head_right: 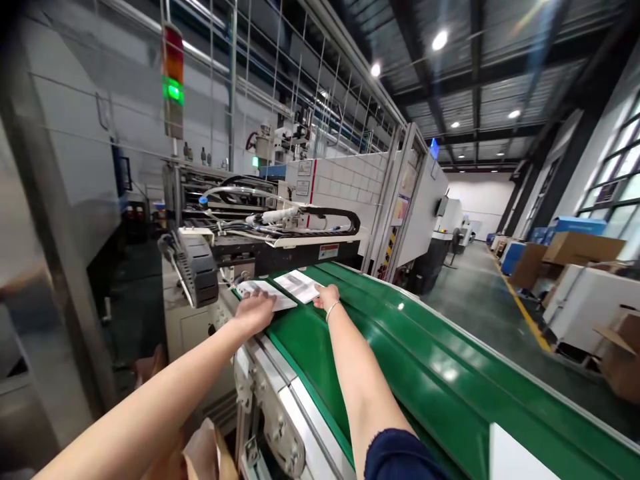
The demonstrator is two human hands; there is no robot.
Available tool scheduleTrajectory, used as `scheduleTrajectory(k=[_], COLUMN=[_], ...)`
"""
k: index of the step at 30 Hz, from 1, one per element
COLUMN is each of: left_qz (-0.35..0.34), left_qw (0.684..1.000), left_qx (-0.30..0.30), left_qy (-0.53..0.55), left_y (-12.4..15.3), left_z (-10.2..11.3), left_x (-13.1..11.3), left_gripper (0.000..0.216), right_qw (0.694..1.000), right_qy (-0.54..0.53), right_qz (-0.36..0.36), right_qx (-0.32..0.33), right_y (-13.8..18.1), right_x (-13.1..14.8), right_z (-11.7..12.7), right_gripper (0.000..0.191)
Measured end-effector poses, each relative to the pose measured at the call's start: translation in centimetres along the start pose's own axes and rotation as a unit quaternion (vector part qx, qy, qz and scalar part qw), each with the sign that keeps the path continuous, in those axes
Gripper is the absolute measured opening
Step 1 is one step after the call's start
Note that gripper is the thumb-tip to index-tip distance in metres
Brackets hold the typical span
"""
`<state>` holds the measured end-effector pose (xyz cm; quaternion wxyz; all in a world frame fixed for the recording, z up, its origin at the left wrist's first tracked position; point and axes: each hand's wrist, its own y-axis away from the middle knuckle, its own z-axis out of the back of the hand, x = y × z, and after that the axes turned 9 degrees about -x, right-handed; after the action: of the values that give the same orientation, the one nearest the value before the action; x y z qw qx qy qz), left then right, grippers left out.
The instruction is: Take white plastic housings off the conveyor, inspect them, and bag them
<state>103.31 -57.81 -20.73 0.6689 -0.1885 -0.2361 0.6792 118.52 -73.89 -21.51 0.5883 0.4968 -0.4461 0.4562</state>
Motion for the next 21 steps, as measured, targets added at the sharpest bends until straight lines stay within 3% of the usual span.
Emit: scheduleTrajectory(k=[3,5,9,12,14,17,19,21], left_qz=[-0.059,-0.099,-0.167,-0.188,-0.189,-0.2,-0.216,-0.212], left_qw=[0.998,0.995,0.985,0.98,0.98,0.976,0.971,0.965], left_qx=[0.017,0.003,-0.014,-0.009,-0.011,-0.024,-0.044,-0.101], left_qy=[0.001,0.009,0.041,0.061,0.068,0.077,0.089,0.117], left_y=[-0.6,0.2,3.4,5.0,5.2,5.6,6.5,7.4], left_z=[0.6,1.8,4.5,5.5,5.5,5.5,5.9,6.4], left_x=[0.0,-1.3,-6.8,-10.9,-12.4,-12.8,-12.7,-12.8], left_gripper=[0.023,0.029,0.032,0.027,0.023,0.02,0.028,0.039], right_qw=[1.0,0.999,0.998,0.998,0.998,0.997,0.996,0.994], right_qy=[-0.017,-0.036,-0.062,-0.041,-0.013,0.031,0.054,0.064], right_qz=[-0.013,-0.011,0.008,0.015,0.026,0.056,0.074,0.091], right_qx=[0.009,0.012,0.02,0.039,0.049,0.045,0.021,-0.018], right_y=[-0.9,-0.8,0.9,3.1,4.9,8.5,11.4,14.0], right_x=[0.3,0.5,0.1,-0.3,-0.2,0.5,1.2,1.9], right_z=[-0.6,0.4,6.3,11.4,13.6,15.1,15.9,17.8], right_gripper=[0.029,0.027,0.021,0.014,0.011,0.013,0.023,0.034])
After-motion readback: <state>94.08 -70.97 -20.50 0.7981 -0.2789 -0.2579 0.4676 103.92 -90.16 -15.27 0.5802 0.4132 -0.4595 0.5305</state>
